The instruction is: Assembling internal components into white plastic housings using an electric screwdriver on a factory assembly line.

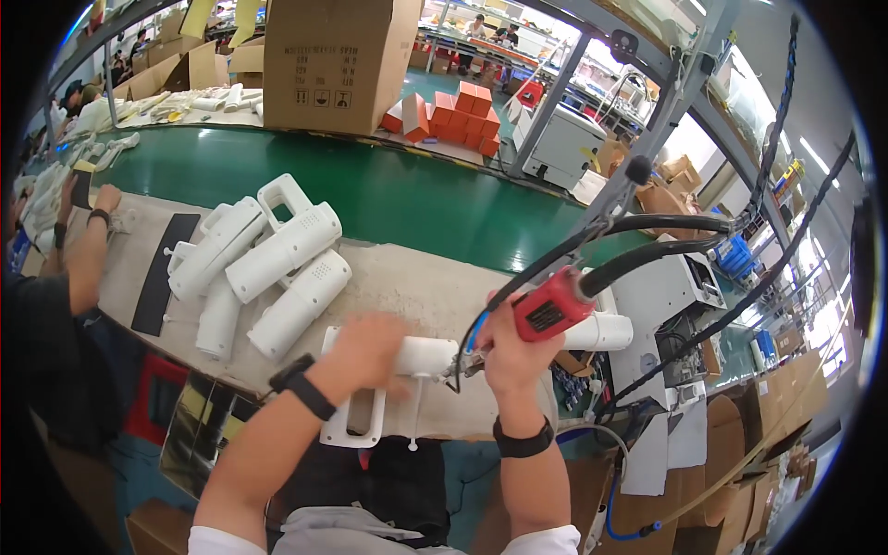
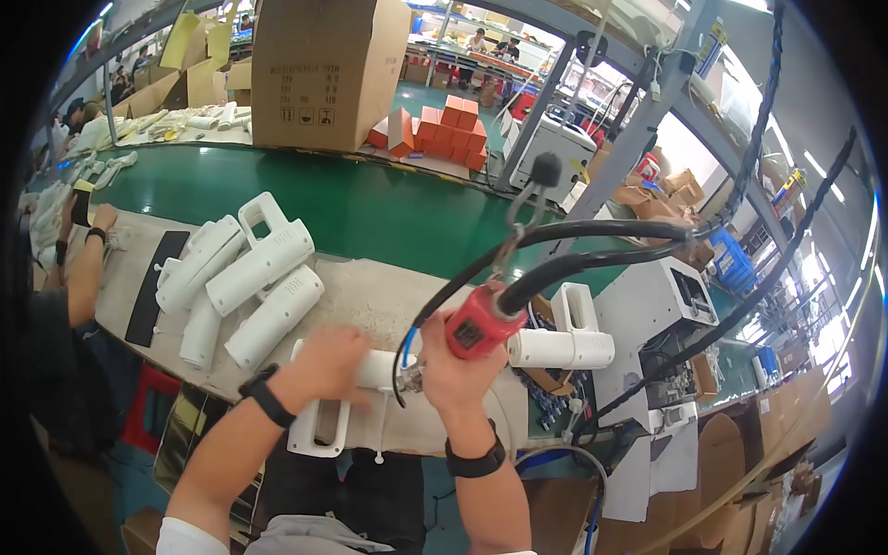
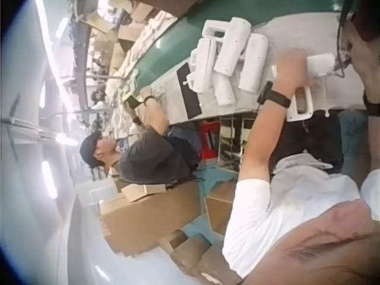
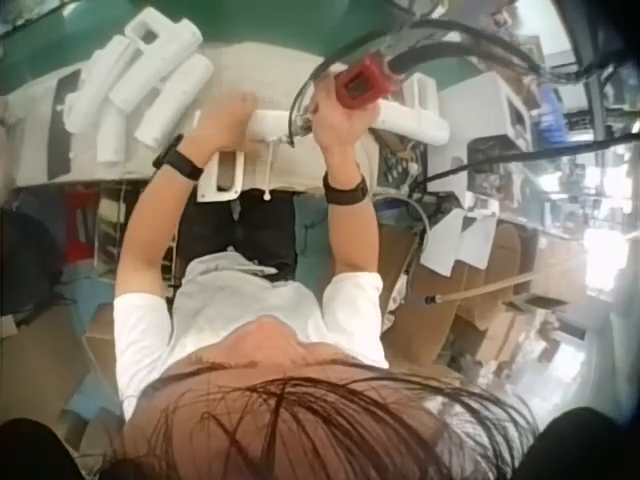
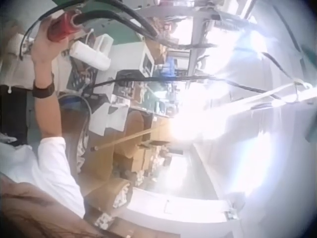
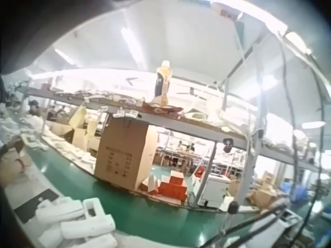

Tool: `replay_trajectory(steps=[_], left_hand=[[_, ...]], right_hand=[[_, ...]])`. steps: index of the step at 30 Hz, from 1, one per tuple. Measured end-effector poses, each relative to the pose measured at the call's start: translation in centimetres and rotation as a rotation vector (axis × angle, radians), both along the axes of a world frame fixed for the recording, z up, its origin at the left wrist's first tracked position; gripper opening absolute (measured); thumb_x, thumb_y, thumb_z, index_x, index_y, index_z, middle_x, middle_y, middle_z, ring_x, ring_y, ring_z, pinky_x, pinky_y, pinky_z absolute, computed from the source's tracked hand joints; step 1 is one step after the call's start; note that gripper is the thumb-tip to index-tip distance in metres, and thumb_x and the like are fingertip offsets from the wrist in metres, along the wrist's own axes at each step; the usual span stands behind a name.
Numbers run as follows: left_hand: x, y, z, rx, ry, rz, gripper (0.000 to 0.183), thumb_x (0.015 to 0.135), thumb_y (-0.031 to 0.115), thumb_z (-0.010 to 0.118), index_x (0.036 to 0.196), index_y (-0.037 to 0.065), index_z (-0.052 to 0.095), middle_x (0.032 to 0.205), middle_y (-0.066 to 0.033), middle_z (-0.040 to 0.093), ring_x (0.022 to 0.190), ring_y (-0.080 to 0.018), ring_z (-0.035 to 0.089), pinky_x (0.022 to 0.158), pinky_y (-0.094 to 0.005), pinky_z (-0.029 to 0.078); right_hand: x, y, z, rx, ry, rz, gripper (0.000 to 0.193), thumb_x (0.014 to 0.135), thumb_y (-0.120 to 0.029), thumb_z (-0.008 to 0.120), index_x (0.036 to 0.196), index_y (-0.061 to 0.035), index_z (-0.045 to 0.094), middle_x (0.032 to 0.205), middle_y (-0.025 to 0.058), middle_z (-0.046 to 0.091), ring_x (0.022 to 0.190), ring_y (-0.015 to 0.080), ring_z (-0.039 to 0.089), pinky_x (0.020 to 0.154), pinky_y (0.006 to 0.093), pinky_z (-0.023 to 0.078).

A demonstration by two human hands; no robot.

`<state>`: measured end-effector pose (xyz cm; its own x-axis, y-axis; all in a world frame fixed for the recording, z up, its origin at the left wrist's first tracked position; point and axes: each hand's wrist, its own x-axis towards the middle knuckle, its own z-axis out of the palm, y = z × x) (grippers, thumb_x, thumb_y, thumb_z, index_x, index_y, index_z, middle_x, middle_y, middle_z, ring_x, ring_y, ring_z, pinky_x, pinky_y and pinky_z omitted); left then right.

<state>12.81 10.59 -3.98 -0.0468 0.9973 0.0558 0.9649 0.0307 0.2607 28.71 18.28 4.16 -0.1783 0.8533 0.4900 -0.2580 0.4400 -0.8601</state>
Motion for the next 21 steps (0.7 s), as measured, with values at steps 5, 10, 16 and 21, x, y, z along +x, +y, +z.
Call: replay_trajectory(steps=[5, 10, 16, 21], left_hand=[[-3.4, -1.9, 0.3, -0.172, -0.028, 0.016, 0.085, 0.05, 0.061, 0.08, 0.109, 0.004, 0.058, 0.105, -0.0161, 0.062, 0.1, -0.0325, 0.06, 0.087, -0.0424, 0.046], [-1.2, -0.4, 0.4, -0.161, -0.088, 0.008, 0.08, 0.053, 0.062, 0.079, 0.103, 0.002, 0.061, 0.097, -0.0166, 0.065, 0.095, -0.0325, 0.062, 0.082, -0.0407, 0.05], [-0.3, -0.2, -0.1, -0.174, -0.15, 0.043, 0.08, 0.053, 0.063, 0.078, 0.101, 0.001, 0.06, 0.101, -0.0155, 0.064, 0.097, -0.0312, 0.061, 0.084, -0.0399, 0.05], [-0.7, 0.0, -0.6, -0.185, -0.152, 0.046, 0.086, 0.051, 0.065, 0.078, 0.106, 0.002, 0.058, 0.103, -0.0156, 0.062, 0.1, -0.0318, 0.06, 0.085, -0.0392, 0.049]], right_hand=[[0.2, -1.9, 5.9, -0.022, 0.26, 0.051, 0.009, 0.086, -0.003, 0.059, 0.093, 0.0004, 0.054, 0.065, 0.0095, 0.059, 0.044, 0.0129, 0.053, 0.038, 0.0232, 0.038], [-3.3, -1.7, 6.6, 0.047, 0.225, 0.095, 0.008, 0.088, -0.005, 0.06, 0.095, -0.0001, 0.057, 0.055, 0.0053, 0.053, 0.039, 0.0112, 0.048, 0.036, 0.0222, 0.035], [-5.8, -0.5, 4.4, 0.057, 0.145, 0.087, 0.013, 0.09, -0.011, 0.063, 0.089, 0.0008, 0.059, 0.052, 0.0023, 0.051, 0.039, 0.0078, 0.045, 0.037, 0.0207, 0.031], [-6.7, -0.1, 3.3, -0.069, 0.123, 0.09, 0.012, 0.088, -0.009, 0.064, 0.086, 0.0014, 0.058, 0.053, 0.0032, 0.053, 0.038, 0.009, 0.047, 0.039, 0.0212, 0.034]])
